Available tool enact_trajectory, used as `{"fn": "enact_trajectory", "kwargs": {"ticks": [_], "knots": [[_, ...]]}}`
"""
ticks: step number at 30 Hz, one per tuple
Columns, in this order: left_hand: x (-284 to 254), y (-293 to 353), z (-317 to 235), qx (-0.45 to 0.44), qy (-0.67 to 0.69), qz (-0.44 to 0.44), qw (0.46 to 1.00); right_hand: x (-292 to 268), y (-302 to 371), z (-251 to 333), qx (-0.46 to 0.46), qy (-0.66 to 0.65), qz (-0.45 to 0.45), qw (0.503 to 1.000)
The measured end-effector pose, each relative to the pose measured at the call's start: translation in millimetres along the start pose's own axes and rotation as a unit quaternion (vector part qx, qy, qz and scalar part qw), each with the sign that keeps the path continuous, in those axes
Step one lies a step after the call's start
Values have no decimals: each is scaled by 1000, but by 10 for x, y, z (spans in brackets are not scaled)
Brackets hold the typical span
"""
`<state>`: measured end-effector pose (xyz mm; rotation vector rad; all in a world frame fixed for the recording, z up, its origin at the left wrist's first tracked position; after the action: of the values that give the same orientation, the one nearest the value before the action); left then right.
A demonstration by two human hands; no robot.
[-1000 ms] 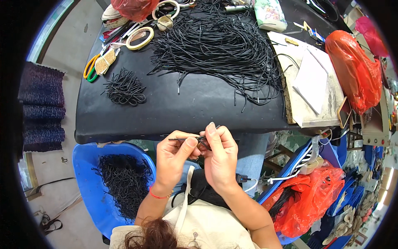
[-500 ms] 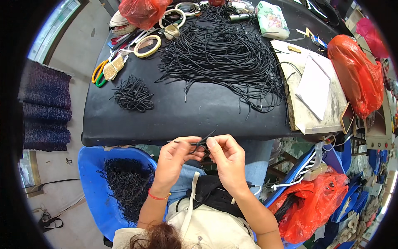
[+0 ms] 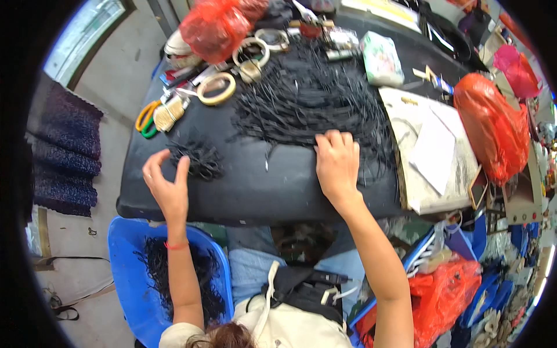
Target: The person sits at a cluttered workbench and repeatedly picks up black cable ties. They fold each tie into a loop and pull the tail through to tighten it, creating a small knot. The finished tied cable ties are placed into a blue plastic bin below the table.
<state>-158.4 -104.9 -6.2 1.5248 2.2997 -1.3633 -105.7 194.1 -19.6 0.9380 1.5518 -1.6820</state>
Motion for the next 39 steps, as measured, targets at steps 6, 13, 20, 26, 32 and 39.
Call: {"fn": "enact_trajectory", "kwargs": {"ticks": [6,13,20,26,32,39], "knots": [[-138,84,-380,7,54,11,998,-39,-4,-69,-33,-86,-47,995],[292,502,-798,-104,318,338,880,-468,160,693,-205,-194,16,959],[58,586,-779,-99,330,363,866,-649,270,640,-174,-266,28,948],[132,748,-714,-156,315,363,863,-640,352,792,-192,-308,61,930],[182,892,-622,-272,423,427,751,-595,371,756,-164,-312,51,935],[163,950,-629,-470,512,390,604,-635,264,539,47,-298,8,953]]}}
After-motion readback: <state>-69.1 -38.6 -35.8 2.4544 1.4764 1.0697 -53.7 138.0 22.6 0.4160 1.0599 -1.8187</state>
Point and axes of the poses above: each hand's wrist, its own y-axis away from the middle knuckle, its own x-axis out of the palm, z = x × y, the point moved 4 cm from there along -y, towards the middle knuckle, and after that the axes turned 7 degrees about y, right-handed, at the moved point
